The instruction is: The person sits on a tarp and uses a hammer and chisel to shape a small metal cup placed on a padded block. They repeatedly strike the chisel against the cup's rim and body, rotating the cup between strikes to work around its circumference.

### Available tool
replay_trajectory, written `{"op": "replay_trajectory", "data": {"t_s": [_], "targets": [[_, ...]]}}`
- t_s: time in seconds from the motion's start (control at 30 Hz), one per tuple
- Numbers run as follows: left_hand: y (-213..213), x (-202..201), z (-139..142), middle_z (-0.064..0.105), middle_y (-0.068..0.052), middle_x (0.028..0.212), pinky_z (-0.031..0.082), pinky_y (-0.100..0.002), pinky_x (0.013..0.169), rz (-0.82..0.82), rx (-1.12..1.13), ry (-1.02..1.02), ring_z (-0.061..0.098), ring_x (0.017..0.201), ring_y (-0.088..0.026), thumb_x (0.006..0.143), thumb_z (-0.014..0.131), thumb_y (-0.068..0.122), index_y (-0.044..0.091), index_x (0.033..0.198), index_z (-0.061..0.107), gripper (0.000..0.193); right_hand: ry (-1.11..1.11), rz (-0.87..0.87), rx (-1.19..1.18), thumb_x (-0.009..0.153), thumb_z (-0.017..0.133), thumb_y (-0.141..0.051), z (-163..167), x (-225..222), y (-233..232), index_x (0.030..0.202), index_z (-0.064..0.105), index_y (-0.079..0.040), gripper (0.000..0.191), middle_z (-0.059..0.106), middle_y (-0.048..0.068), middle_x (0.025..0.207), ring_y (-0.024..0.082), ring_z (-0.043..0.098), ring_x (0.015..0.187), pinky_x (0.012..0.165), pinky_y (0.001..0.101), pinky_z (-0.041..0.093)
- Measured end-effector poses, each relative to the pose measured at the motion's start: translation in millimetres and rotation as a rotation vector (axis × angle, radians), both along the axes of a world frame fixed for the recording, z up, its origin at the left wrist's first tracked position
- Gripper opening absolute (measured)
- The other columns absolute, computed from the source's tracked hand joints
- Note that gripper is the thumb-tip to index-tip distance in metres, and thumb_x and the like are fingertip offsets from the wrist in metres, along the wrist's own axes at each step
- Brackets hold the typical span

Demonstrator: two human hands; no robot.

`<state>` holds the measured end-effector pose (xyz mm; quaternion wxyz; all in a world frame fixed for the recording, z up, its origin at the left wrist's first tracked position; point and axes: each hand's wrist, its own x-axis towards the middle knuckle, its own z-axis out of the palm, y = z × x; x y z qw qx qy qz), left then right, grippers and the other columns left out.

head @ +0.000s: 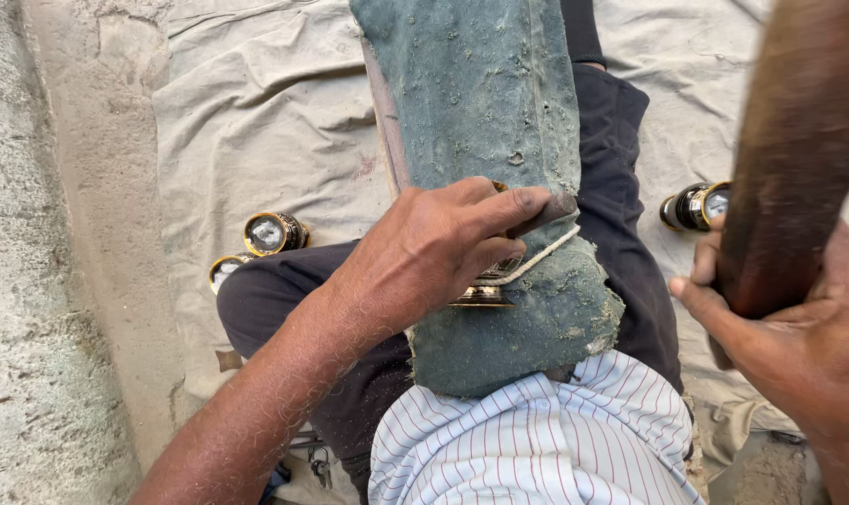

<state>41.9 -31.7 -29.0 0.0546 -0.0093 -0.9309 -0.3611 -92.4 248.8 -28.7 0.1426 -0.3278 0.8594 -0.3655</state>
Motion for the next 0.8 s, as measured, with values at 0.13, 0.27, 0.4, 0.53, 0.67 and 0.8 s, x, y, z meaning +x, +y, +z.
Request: {"op": "replay_trajectory", "data": {"t_s": [0.13, 0.27, 0.4, 0.53, 0.67, 0.8], "targets": [[0.9, -0.6, 3.3, 0.071, -0.009, 0.1, 0.063, -0.032, 0.063, -0.019, 0.021, -0.01, 0.074, 0.077, -0.021, 0.091, 0.075, 0.019, 0.015, 0.134, 0.063, 0.045, 0.165, 0.042, 0.32, 0.081, 0.079, 0.001, 20.1, -6.2, -18.7, 0.121, 0.062, 0.003, 0.043, 0.072, 0.013, 0.086, 0.023, 0.072, 0.073, 0.068, 0.0363, 0.06], [5.4, 3.6, 0.6, 0.071, -0.008, 0.098, 0.064, -0.031, 0.063, 0.046, 0.017, 0.003, 0.074, 0.077, -0.02, 0.093, 0.075, 0.018, 0.014, 0.129, 0.065, 0.038, -0.738, -0.394, -0.229, 0.084, 0.076, -0.008, 22.6, -21.7, -31.6, 0.119, 0.066, -0.006, 0.036, 0.071, 0.006, 0.091, 0.012, 0.075, 0.079, 0.079, 0.0275, 0.064], [7.7, 11.1, -3.5, 0.07, -0.007, 0.1, 0.065, -0.027, 0.061, 0.059, 0.069, 0.034, 0.074, 0.079, -0.018, 0.093, 0.075, 0.016, 0.011, 0.127, 0.065, 0.036, 0.17, 0.189, 0.427, 0.079, 0.074, 0.004, 15.1, -29.6, -17.2, 0.122, 0.066, -0.001, 0.044, 0.071, 0.014, 0.102, 0.021, 0.067, 0.075, 0.068, 0.0356, 0.058], [10.9, 23.2, -8.6, 0.069, -0.006, 0.099, 0.063, -0.03, 0.067, 0.109, 0.094, 0.195, 0.072, 0.083, -0.019, 0.095, 0.077, 0.014, 0.011, 0.128, 0.064, 0.035, 0.001, 0.091, 0.215, 0.079, 0.07, 0.01, 3.4, -28.2, 4.7, 0.127, 0.058, 0.004, 0.05, 0.065, 0.015, 0.103, 0.02, 0.071, 0.083, 0.074, 0.0314, 0.06], [13.7, 33.9, -18.4, 0.065, -0.004, 0.093, 0.061, -0.033, 0.067, 0.138, 0.111, 0.256, 0.07, 0.08, -0.018, 0.097, 0.078, 0.014, 0.012, 0.125, 0.066, 0.03, 0.22, 0.144, 0.315, 0.074, 0.07, 0.011, 5.6, -25.3, 22.2, 0.131, 0.064, 0.005, 0.058, 0.069, 0.017, 0.108, 0.02, 0.071, 0.087, 0.076, 0.0299, 0.058], [11.1, 36.7, -27.4, 0.066, -0.005, 0.092, 0.059, -0.036, 0.065, 0.109, -0.02, 0.35, 0.069, 0.079, -0.018, 0.096, 0.08, 0.015, 0.009, 0.124, 0.069, 0.031, 0.26, 0.12, 0.381, 0.084, 0.073, -0.002, 4.8, -21.6, 27.4, 0.128, 0.067, 0.003, 0.044, 0.07, 0.016, 0.101, 0.022, 0.07, 0.083, 0.073, 0.0293, 0.056]]}}
